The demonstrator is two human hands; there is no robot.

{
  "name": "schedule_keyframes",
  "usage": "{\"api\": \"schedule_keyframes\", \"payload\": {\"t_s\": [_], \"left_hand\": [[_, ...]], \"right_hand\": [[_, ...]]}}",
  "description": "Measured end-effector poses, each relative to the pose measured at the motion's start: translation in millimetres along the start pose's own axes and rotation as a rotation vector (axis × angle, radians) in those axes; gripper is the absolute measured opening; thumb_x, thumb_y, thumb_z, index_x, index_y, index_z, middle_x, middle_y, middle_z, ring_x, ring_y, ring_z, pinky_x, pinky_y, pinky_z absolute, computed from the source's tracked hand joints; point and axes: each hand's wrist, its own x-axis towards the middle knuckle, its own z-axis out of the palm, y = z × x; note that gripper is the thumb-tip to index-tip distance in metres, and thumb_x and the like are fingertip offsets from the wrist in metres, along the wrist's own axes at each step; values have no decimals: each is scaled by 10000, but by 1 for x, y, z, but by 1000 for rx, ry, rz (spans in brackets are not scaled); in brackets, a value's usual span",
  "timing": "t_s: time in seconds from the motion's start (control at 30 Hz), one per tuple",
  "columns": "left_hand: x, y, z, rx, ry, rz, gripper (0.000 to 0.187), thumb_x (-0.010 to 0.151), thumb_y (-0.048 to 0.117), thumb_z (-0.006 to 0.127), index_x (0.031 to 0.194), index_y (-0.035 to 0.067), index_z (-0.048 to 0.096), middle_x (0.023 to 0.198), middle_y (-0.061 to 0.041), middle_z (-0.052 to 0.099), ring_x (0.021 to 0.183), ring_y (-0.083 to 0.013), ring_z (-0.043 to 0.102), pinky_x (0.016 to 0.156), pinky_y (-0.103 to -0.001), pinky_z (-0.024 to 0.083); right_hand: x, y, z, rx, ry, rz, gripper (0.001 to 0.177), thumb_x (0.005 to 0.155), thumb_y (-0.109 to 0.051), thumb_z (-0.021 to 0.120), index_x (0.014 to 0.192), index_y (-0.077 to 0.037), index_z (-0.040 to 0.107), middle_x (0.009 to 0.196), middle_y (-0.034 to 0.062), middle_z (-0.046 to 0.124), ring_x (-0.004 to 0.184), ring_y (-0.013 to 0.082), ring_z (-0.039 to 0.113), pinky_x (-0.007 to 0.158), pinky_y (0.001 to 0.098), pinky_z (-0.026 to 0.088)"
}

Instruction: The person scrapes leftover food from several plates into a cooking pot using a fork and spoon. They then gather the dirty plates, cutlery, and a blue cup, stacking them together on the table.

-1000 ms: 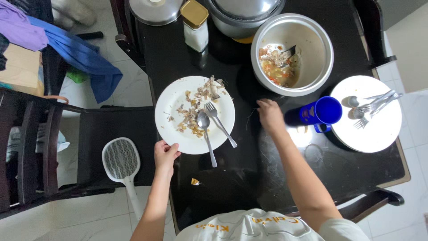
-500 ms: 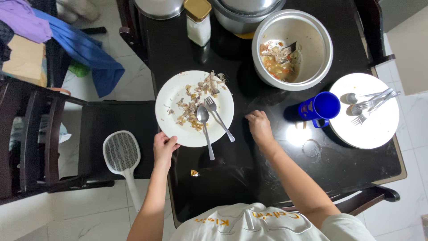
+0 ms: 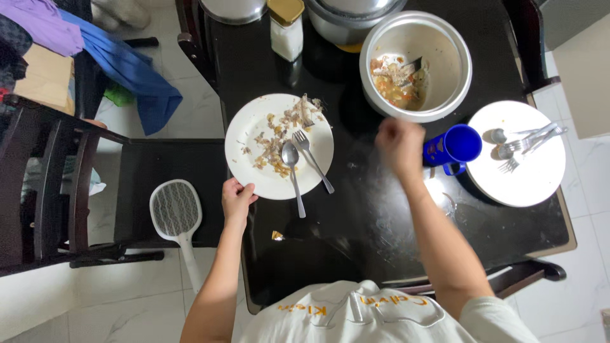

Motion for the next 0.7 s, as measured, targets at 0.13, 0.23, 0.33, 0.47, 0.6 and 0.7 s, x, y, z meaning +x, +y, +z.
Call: {"api": "schedule_keyframes", "payload": {"t_s": [0.13, 0.23, 0.33, 0.47, 0.6, 0.7], "left_hand": [[-4, 9, 6, 39, 3, 50, 413, 920, 67, 684, 1283, 8, 496, 1049, -93, 678, 876, -146, 695, 709, -305, 619], [-17, 37, 8, 77, -19, -18, 441, 925, 131, 710, 1290, 0, 500, 996, -120, 685, 779, -178, 673, 639, -285, 597], [-63, 63, 0, 519, 52, -96, 594, 846, 183, 853, 1262, -7, 474, 910, -165, 695, 729, -226, 672, 621, -323, 546], [-124, 50, 1, 830, -192, 227, 517, 666, 134, 905, 1096, 62, 629, 944, -137, 638, 812, -261, 651, 707, -403, 554], [-144, 21, 9, 994, -236, 429, 267, 798, 92, 844, 996, 93, 665, 991, -94, 606, 955, -288, 636, 800, -420, 555], [-142, 25, 11, 960, -283, 421, 331, 781, 52, 811, 1072, 82, 657, 1000, -112, 598, 934, -311, 643, 801, -423, 560]], "right_hand": [[83, 35, -25, -111, 216, -130, 82, 852, 65, 718, 890, 11, 670, 830, 165, 664, 764, 329, 665, 686, 431, 530], [107, 71, -31, -190, 42, -116, 143, 858, 47, 708, 981, -16, 745, 875, 148, 692, 811, 310, 719, 785, 405, 580], [101, 69, -27, -334, 57, -312, 369, 797, 155, 550, 1067, 0, 747, 1001, 191, 689, 941, 349, 709, 930, 415, 586], [18, 22, -34, -111, 202, -125, 337, 773, 163, 597, 1069, 33, 692, 967, 196, 643, 882, 380, 654, 752, 443, 523], [-74, -16, 4, 240, 12, 53, 111, 856, 46, 668, 936, -19, 710, 982, 113, 726, 852, 218, 686, 746, 319, 550], [-138, -44, 29, 423, -333, 406, 154, 851, 0, 661, 966, -44, 754, 931, 76, 731, 848, 170, 673, 767, 313, 548]]}}
